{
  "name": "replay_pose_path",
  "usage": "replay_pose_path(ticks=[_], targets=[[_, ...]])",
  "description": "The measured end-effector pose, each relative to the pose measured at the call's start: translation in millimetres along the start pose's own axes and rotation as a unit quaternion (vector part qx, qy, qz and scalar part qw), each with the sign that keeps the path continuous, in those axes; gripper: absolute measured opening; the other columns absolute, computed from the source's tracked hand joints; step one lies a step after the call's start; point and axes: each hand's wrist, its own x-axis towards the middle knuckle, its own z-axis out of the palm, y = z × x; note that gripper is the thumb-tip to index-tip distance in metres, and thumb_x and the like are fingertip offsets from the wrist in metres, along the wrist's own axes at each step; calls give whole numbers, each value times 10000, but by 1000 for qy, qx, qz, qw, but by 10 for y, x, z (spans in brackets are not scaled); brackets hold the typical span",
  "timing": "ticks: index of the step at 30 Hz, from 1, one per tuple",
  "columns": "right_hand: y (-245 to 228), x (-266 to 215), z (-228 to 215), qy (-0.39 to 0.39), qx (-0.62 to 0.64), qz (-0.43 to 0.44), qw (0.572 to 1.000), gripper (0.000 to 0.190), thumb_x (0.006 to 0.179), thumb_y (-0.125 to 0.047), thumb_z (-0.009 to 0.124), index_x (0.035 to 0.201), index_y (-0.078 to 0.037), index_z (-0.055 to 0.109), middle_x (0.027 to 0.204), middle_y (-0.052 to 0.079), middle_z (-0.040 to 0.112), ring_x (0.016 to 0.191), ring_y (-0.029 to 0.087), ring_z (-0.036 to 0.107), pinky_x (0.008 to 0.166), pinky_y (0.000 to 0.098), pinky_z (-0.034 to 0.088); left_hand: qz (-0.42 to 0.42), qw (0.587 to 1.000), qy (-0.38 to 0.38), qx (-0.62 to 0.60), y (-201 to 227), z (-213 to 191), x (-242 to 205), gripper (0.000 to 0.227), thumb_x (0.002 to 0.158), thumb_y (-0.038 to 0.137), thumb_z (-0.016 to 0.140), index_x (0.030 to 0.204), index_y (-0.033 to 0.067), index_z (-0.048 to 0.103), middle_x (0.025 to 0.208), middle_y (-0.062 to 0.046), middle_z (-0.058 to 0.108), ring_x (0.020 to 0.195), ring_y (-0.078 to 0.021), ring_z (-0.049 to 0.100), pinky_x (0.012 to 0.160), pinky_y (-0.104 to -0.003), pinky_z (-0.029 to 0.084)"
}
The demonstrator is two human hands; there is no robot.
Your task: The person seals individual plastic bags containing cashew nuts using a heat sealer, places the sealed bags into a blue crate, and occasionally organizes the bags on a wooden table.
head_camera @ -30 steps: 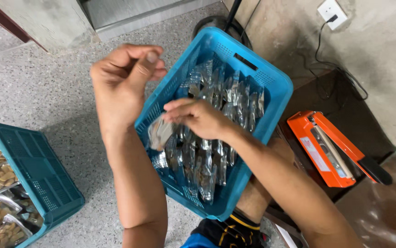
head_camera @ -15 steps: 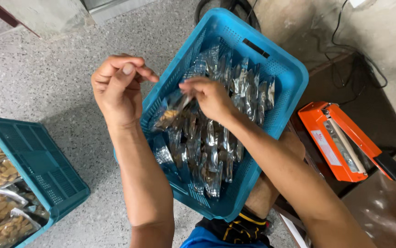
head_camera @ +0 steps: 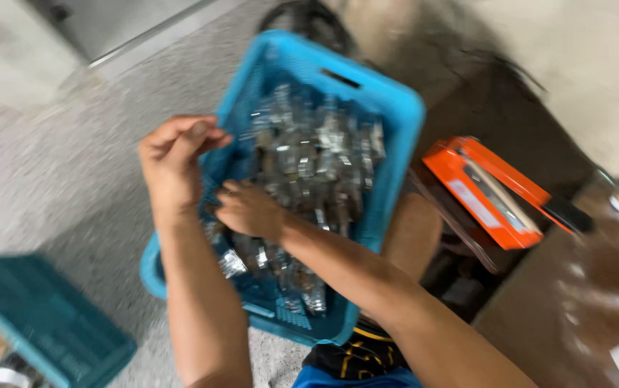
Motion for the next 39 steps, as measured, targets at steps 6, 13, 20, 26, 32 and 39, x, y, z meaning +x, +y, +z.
replay_pose_path(ticks=[6, 13, 20, 26, 32, 39], targets=[[209, -171, -112, 101, -23, 70, 992, 490, 963, -214, 547, 1445, -295, 582, 1465, 54, 562, 1425, 342, 480, 1159, 534, 407, -46, 964, -114, 235, -54, -28, 3, 159, 1029, 24, 724, 1154, -72, 737, 1033, -161, 745, 923, -195, 730, 869, -297, 587], [428, -1501, -991, 223, 38, 196, 954, 539, 882, -167, 702, 1408, -195, 588, 1471, 96, 566, 1419, 356, 498, 1223, 469, 412, -102, 945, -244, 194, -441, 413, -35, 129, 955, 4, 736, 1043, -82, 695, 995, -164, 744, 885, -182, 727, 834, -298, 600], [395, -3541, -1544, 340, 59, 340, 875, 456, 961, -184, 699, 1390, -67, 596, 1358, 148, 640, 1272, 354, 619, 1087, 466, 497, -157, 785, -580, 154, -894, 2527, -930, 244, 954, 129, 688, 1158, 4, 738, 1079, -58, 775, 981, -110, 698, 872, -264, 572], [357, -5583, -1829, 76, -260, 618, 738, 592, 900, -82, 633, 1484, -97, 539, 1554, 119, 518, 1387, 384, 512, 1125, 491, 448, -277, 686, -673, 8, -1529, 3418, -1729, 306, 979, 115, 711, 1253, -23, 710, 1112, -89, 751, 1032, -123, 672, 922, -285, 553], [603, -7533, -1663, -142, -288, 781, 535, 628, 974, -206, 474, 1589, -125, 373, 1677, 102, 249, 1520, 445, 195, 1123, 713, 182, -282, 614, -716, 172, -2022, 3526, -2079, 288, 970, 182, 674, 1203, 20, 726, 1090, -92, 796, 1028, -131, 740, 902, -282, 591], [786, -7956, -1621, -206, -293, 723, 591, 319, 1039, -244, 461, 1226, -210, 718, 1359, 59, 671, 1349, 303, 560, 1208, 591, 286, -230, 719, -637, 159, -2480, 3409, -2045, 281, 993, 208, 653, 1216, 52, 722, 1200, -91, 773, 1132, -157, 728, 1025, -316, 558]])
